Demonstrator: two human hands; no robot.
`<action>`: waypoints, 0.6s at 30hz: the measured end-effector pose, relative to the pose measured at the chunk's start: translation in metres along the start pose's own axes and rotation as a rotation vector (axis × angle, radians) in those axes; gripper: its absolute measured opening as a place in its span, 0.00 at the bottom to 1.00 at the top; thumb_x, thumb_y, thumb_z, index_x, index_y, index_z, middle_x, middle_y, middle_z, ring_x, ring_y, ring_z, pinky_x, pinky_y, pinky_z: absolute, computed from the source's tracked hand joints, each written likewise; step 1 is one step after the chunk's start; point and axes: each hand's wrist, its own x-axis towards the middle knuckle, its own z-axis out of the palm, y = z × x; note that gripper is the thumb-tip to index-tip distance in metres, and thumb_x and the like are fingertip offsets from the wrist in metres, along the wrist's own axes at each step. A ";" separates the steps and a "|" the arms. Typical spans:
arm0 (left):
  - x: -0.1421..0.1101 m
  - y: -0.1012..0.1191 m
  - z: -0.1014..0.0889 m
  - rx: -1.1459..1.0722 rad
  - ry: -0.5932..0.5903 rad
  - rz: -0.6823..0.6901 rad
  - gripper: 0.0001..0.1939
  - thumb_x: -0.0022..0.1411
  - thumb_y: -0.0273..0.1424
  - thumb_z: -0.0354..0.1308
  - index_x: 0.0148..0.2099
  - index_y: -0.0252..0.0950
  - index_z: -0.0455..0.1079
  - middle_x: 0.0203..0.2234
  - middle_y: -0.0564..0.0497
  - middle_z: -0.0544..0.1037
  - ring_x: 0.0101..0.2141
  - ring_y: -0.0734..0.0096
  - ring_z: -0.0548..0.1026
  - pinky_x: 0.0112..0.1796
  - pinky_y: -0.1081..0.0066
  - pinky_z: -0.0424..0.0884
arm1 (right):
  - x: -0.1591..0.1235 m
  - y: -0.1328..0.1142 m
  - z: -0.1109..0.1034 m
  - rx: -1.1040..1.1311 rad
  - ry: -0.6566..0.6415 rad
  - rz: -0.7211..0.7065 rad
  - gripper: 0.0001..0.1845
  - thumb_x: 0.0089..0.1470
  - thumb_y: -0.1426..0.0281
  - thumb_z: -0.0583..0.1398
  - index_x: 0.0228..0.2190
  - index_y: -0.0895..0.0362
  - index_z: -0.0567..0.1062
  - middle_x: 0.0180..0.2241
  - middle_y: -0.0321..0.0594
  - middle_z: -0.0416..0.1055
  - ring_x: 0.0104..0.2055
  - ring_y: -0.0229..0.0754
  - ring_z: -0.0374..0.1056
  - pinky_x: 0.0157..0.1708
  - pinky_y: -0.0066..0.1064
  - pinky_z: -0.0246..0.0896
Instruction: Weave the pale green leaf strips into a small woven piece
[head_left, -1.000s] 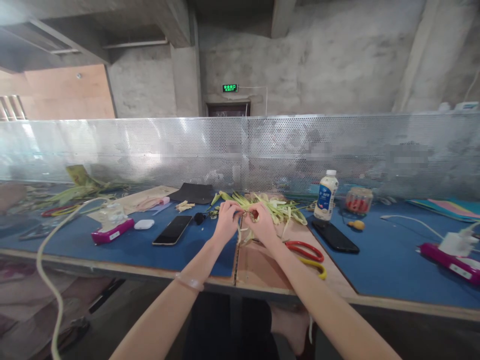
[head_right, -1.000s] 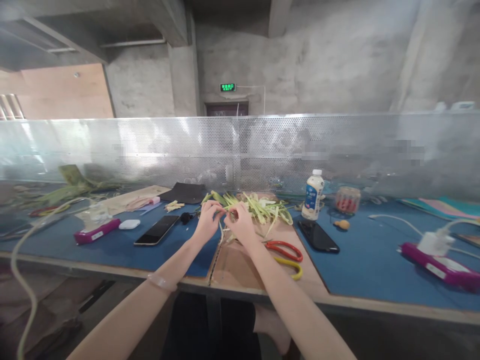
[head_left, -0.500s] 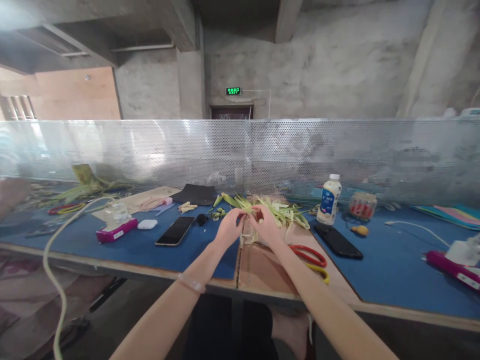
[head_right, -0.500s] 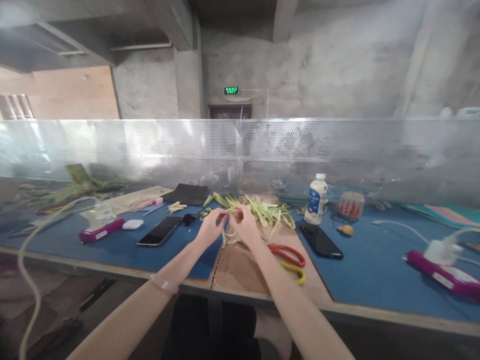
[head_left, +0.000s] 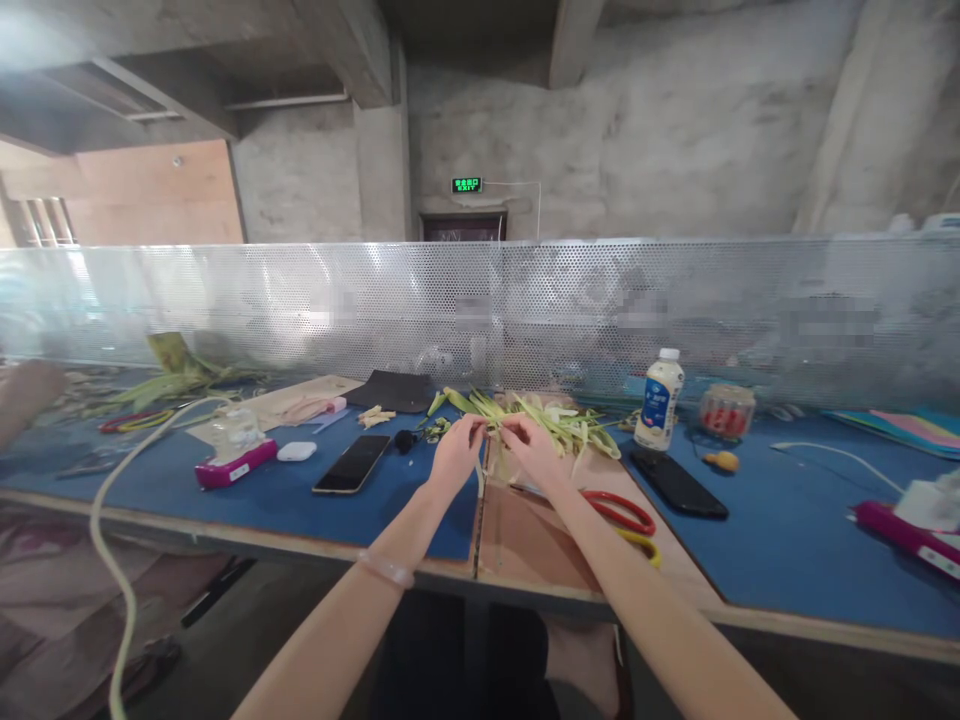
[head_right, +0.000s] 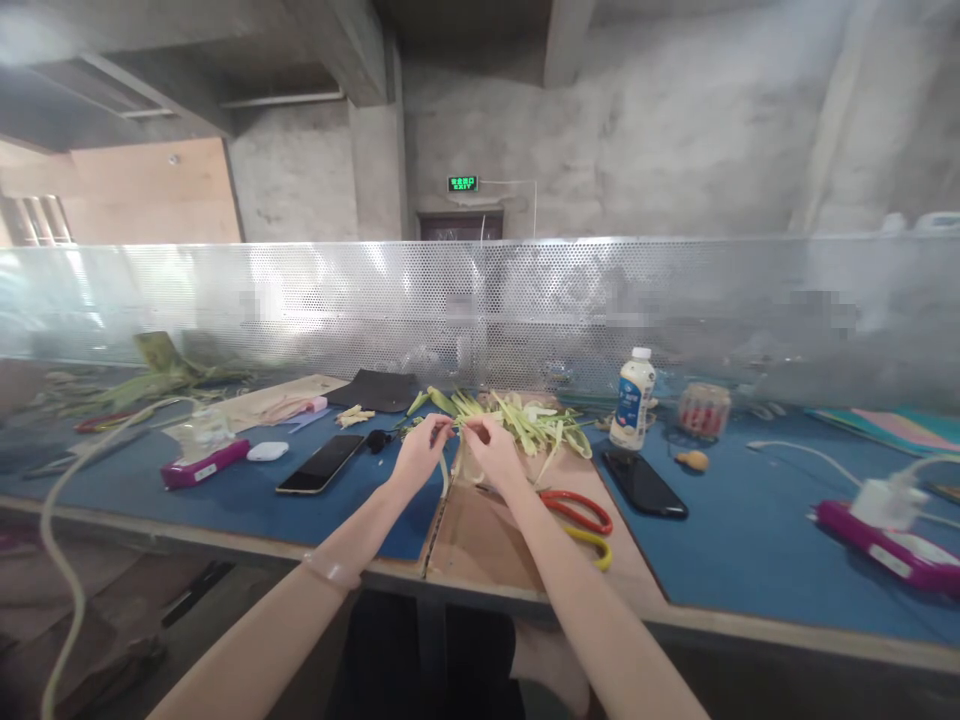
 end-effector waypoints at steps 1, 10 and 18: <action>0.000 0.000 0.000 0.002 0.002 0.001 0.07 0.62 0.29 0.47 0.41 0.38 0.65 0.32 0.50 0.76 0.37 0.67 0.73 0.38 0.69 0.67 | 0.000 -0.002 0.000 -0.005 -0.001 0.000 0.09 0.48 0.65 0.56 0.28 0.56 0.71 0.28 0.37 0.70 0.29 0.39 0.64 0.33 0.31 0.60; -0.001 0.005 -0.005 0.070 0.074 0.038 0.08 0.62 0.30 0.48 0.41 0.39 0.67 0.32 0.51 0.75 0.35 0.69 0.72 0.38 0.70 0.66 | -0.001 -0.004 -0.002 -0.088 -0.045 -0.049 0.11 0.51 0.62 0.56 0.27 0.56 0.72 0.24 0.35 0.68 0.26 0.37 0.61 0.28 0.29 0.57; 0.001 0.005 -0.004 -0.102 0.006 -0.051 0.08 0.60 0.31 0.51 0.41 0.37 0.67 0.32 0.51 0.77 0.30 0.71 0.74 0.34 0.72 0.68 | 0.000 0.001 0.000 -0.034 -0.092 -0.011 0.11 0.49 0.61 0.57 0.22 0.55 0.70 0.15 0.30 0.61 0.17 0.35 0.57 0.19 0.27 0.53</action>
